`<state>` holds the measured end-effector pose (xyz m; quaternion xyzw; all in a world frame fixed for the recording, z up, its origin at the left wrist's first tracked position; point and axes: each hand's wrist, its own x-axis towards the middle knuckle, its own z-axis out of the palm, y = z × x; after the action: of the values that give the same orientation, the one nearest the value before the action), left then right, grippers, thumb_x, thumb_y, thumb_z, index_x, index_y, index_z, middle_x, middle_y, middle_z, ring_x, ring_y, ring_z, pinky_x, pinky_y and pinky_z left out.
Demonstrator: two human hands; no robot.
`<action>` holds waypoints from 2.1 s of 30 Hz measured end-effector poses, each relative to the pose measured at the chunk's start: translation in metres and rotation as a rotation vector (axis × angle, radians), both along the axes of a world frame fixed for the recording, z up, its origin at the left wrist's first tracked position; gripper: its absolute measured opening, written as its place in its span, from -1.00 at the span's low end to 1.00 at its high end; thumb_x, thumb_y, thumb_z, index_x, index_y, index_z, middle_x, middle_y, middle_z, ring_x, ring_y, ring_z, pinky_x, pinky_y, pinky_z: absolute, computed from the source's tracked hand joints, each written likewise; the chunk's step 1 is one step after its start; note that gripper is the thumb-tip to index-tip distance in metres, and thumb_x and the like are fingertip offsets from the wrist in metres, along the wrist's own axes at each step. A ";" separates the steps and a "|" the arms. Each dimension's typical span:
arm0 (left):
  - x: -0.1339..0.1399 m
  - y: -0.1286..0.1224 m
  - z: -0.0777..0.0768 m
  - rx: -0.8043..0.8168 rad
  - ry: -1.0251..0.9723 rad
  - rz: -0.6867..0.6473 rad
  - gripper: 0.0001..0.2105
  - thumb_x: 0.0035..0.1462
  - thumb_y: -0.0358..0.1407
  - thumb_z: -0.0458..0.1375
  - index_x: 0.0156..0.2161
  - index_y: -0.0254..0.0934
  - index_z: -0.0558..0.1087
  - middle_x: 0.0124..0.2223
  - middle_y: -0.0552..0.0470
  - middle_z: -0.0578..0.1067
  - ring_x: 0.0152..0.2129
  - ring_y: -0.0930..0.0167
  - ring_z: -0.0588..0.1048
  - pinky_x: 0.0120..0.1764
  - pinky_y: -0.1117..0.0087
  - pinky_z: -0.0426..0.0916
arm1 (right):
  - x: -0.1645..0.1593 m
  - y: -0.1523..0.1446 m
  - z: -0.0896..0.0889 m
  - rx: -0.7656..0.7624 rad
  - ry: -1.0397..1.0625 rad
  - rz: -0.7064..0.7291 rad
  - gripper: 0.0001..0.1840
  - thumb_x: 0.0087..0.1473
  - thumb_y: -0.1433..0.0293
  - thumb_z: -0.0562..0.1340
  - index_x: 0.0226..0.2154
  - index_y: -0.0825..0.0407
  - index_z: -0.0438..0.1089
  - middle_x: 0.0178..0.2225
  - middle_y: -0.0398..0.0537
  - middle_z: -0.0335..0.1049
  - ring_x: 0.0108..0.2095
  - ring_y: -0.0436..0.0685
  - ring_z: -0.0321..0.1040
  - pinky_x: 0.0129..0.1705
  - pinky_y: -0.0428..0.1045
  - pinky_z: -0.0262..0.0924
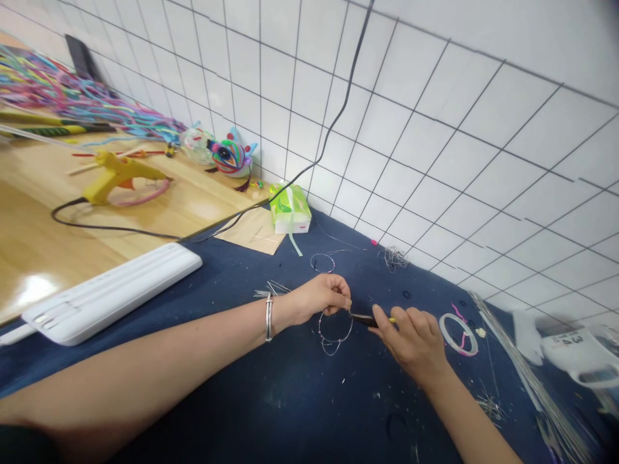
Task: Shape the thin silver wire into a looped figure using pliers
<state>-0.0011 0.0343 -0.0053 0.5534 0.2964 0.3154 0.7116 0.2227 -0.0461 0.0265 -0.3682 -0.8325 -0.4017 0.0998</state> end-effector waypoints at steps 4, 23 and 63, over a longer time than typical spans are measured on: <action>0.000 0.000 -0.002 -0.041 0.025 -0.039 -0.90 -0.14 -0.41 0.17 -0.44 -0.33 0.33 -0.65 0.17 0.27 -0.72 0.60 0.19 -0.64 0.53 0.03 | 0.000 0.000 -0.003 0.038 -0.012 0.008 -0.55 -0.03 0.23 0.24 -0.03 -0.10 0.29 -0.31 -0.07 0.36 -0.24 0.13 0.09 -0.17 0.07 -0.04; -0.001 0.001 0.002 -0.145 0.029 -0.135 -0.89 -0.17 -0.43 0.21 -0.47 -0.35 0.35 -0.66 0.14 0.32 -0.75 0.61 0.19 -0.66 0.53 -0.03 | 0.001 0.001 -0.003 0.032 -0.017 0.049 -0.56 -0.04 0.25 0.26 -0.05 -0.11 0.30 -0.33 -0.08 0.35 -0.24 0.12 0.09 -0.17 0.07 -0.05; -0.001 0.001 0.000 -0.180 0.007 -0.195 -0.90 -0.18 -0.43 0.22 -0.48 -0.35 0.37 -0.64 0.11 0.36 -0.76 0.61 0.21 -0.68 0.54 -0.05 | 0.006 0.002 -0.007 0.029 -0.021 0.091 -0.59 -0.05 0.28 0.26 -0.08 -0.12 0.32 -0.34 -0.10 0.34 -0.25 0.11 0.09 -0.17 0.06 -0.03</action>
<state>-0.0025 0.0351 -0.0053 0.5145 0.2710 0.2148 0.7846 0.2283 -0.0442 0.0199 -0.3244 -0.8433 -0.4128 0.1147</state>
